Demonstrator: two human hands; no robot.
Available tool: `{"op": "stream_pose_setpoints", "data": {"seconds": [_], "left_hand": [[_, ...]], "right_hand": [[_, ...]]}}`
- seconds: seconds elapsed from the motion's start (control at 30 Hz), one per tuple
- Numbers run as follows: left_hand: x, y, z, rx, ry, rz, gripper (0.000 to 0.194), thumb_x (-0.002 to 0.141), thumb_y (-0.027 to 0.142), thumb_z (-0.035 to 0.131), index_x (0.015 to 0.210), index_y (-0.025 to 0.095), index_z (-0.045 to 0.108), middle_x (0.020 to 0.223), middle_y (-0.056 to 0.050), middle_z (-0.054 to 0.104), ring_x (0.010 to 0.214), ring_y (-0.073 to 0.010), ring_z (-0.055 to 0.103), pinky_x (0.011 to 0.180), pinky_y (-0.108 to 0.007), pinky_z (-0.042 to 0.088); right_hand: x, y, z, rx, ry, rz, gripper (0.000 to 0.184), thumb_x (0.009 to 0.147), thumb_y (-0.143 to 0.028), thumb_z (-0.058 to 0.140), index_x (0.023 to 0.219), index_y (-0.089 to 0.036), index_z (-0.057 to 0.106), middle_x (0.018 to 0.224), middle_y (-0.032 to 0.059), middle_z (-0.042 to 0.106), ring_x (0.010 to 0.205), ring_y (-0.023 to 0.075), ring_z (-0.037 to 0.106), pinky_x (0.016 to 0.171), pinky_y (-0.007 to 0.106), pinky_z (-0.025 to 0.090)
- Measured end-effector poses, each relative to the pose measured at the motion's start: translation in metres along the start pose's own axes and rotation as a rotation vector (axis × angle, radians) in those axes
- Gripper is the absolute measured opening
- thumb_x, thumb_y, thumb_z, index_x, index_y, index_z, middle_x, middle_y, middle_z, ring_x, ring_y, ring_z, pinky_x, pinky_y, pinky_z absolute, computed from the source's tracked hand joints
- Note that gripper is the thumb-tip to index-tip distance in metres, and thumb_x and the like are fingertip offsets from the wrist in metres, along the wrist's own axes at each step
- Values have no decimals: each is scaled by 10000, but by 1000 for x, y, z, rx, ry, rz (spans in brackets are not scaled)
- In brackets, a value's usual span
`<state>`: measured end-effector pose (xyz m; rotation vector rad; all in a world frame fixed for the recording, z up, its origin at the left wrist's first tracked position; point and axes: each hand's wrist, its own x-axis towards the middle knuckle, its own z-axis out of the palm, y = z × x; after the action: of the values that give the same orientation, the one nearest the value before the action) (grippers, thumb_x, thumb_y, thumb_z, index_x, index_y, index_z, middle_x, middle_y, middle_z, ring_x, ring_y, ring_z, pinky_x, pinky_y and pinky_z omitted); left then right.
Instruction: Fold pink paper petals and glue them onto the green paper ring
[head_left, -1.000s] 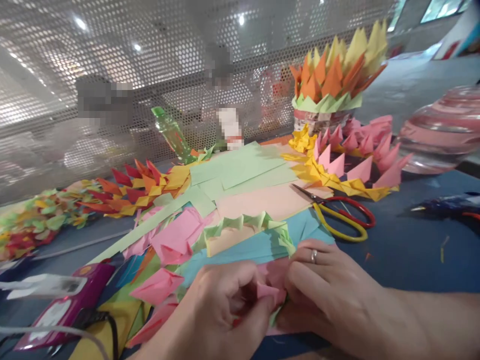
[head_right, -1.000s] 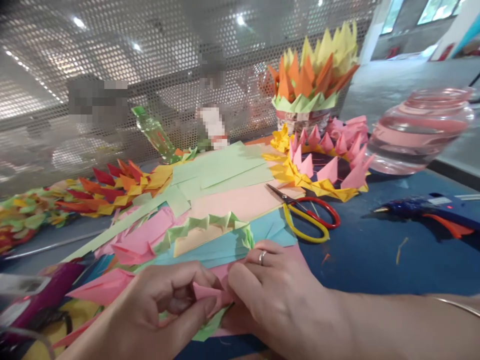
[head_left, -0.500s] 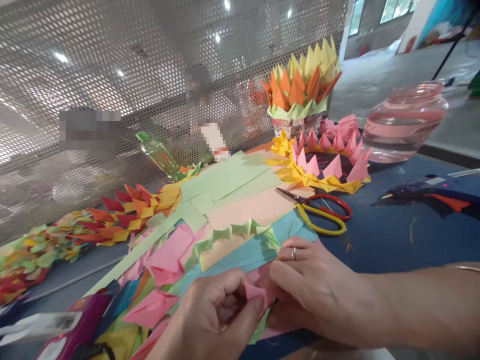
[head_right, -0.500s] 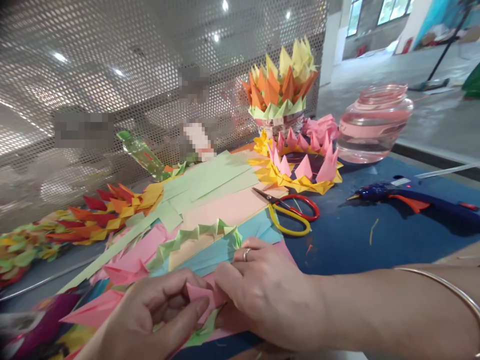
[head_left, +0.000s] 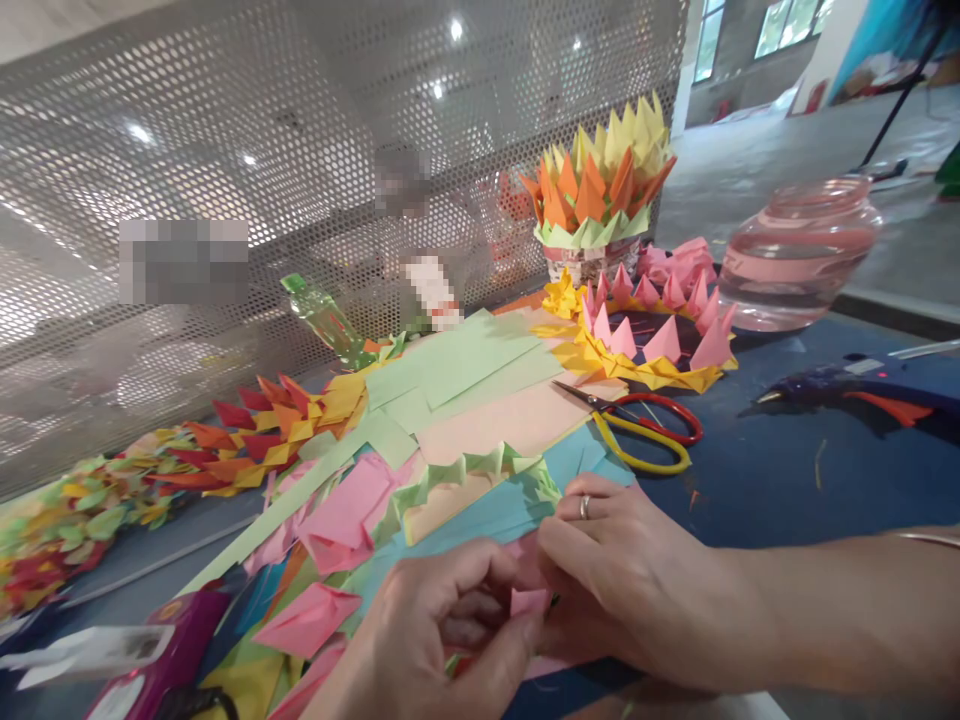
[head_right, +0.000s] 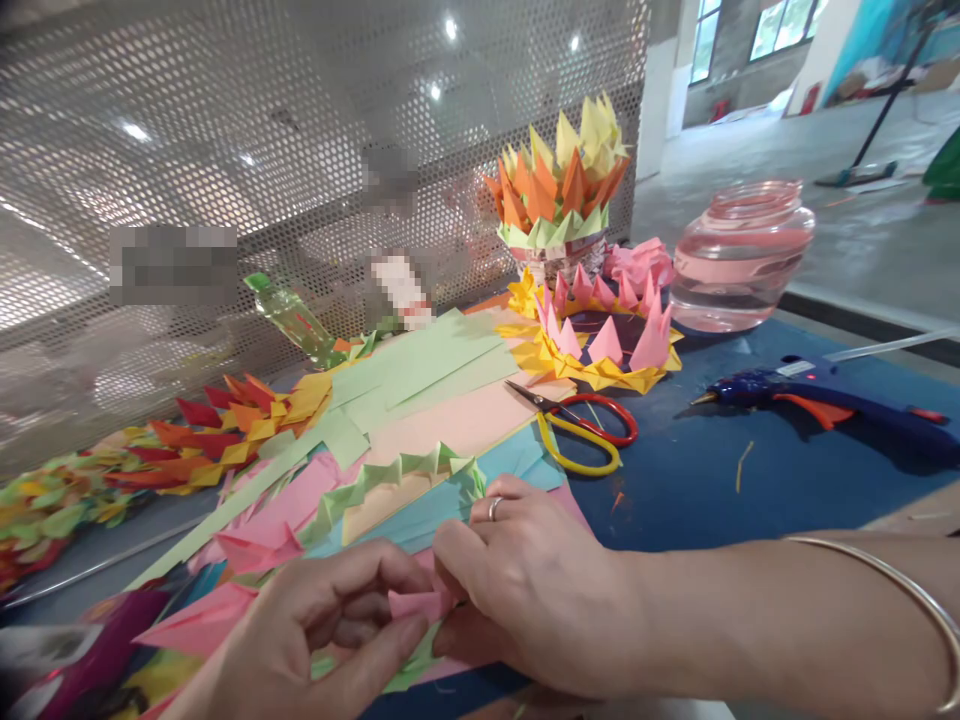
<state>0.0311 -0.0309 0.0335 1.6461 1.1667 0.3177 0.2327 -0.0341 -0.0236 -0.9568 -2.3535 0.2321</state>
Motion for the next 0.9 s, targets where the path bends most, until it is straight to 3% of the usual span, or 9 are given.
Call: {"op": "stream_pose_setpoints", "data": {"seconds": [0.1, 0.2, 0.3, 0.4, 0.5, 0.67, 0.77, 0.8, 0.9], "left_hand": [[0, -1, -3, -12, -25, 25, 294, 937, 459, 598, 936, 168, 639, 860, -49, 699, 749, -157, 681, 649, -203, 508], [1, -5, -9, -72, -72, 67, 437, 911, 596, 602, 1013, 174, 658, 872, -52, 717, 758, -167, 685, 655, -209, 519], [0, -5, -15, -51, -94, 123, 620, 893, 746, 500, 1076, 178, 669, 815, -51, 724, 740, -171, 677, 639, -209, 515], [-5, 1, -21, 22, -90, 171, 618, 951, 728, 392, 1149, 207, 661, 810, -51, 750, 776, -194, 712, 702, -246, 554], [-14, 9, -26, 65, -69, 196, 602, 956, 721, 383, 1197, 240, 651, 1025, -78, 776, 941, -239, 740, 804, -287, 588], [-27, 21, -30, 390, -83, 234, 727, 764, 594, 778, 1393, 306, 553, 1267, -87, 711, 1087, -295, 714, 876, -316, 595], [-31, 28, -33, 579, -110, 322, 724, 777, 443, 815, 1429, 353, 513, 1353, -48, 663, 1116, -264, 705, 922, -290, 575], [-33, 29, -34, 671, -63, 335, 762, 769, 422, 828, 1448, 370, 486, 1350, -39, 665, 1116, -271, 705, 919, -306, 579], [-41, 26, -34, 947, 278, 454, 791, 781, 543, 778, 1468, 311, 463, 1384, -97, 632, 1203, -365, 643, 945, -423, 569]], "right_hand": [[1, -1, 1, 27, 12, 17, 212, 923, -332, 652, 842, -183, 525, 667, -38, 550, 597, 140, 464, 710, 303, 350], [1, -2, -1, 97, 26, 46, 172, 909, -305, 656, 885, -178, 542, 681, -38, 568, 591, 137, 491, 720, 305, 364], [1, -3, -3, 167, 17, 98, 179, 855, -268, 717, 899, -178, 569, 713, -36, 606, 627, 138, 549, 750, 308, 370], [0, -2, -4, 203, -23, 103, 176, 831, -256, 758, 833, -189, 595, 709, -42, 622, 678, 141, 567, 777, 312, 358], [1, -2, -5, 256, -17, 92, 214, 811, -283, 809, 787, -194, 617, 696, -57, 623, 699, 130, 557, 789, 307, 343], [5, -5, -9, 282, -46, 132, 208, 765, -220, 840, 724, -189, 639, 654, -66, 617, 702, 124, 547, 765, 299, 332], [8, -6, -12, 273, -68, 116, 234, 754, -171, 831, 659, -174, 617, 620, -66, 605, 707, 125, 548, 774, 297, 342], [8, -6, -12, 266, -64, 109, 247, 754, -163, 827, 642, -169, 608, 612, -65, 599, 698, 124, 546, 780, 298, 348], [9, -6, -12, 235, -34, 114, 272, 753, -187, 838, 615, -163, 605, 608, -55, 604, 705, 134, 559, 799, 308, 367]]}}
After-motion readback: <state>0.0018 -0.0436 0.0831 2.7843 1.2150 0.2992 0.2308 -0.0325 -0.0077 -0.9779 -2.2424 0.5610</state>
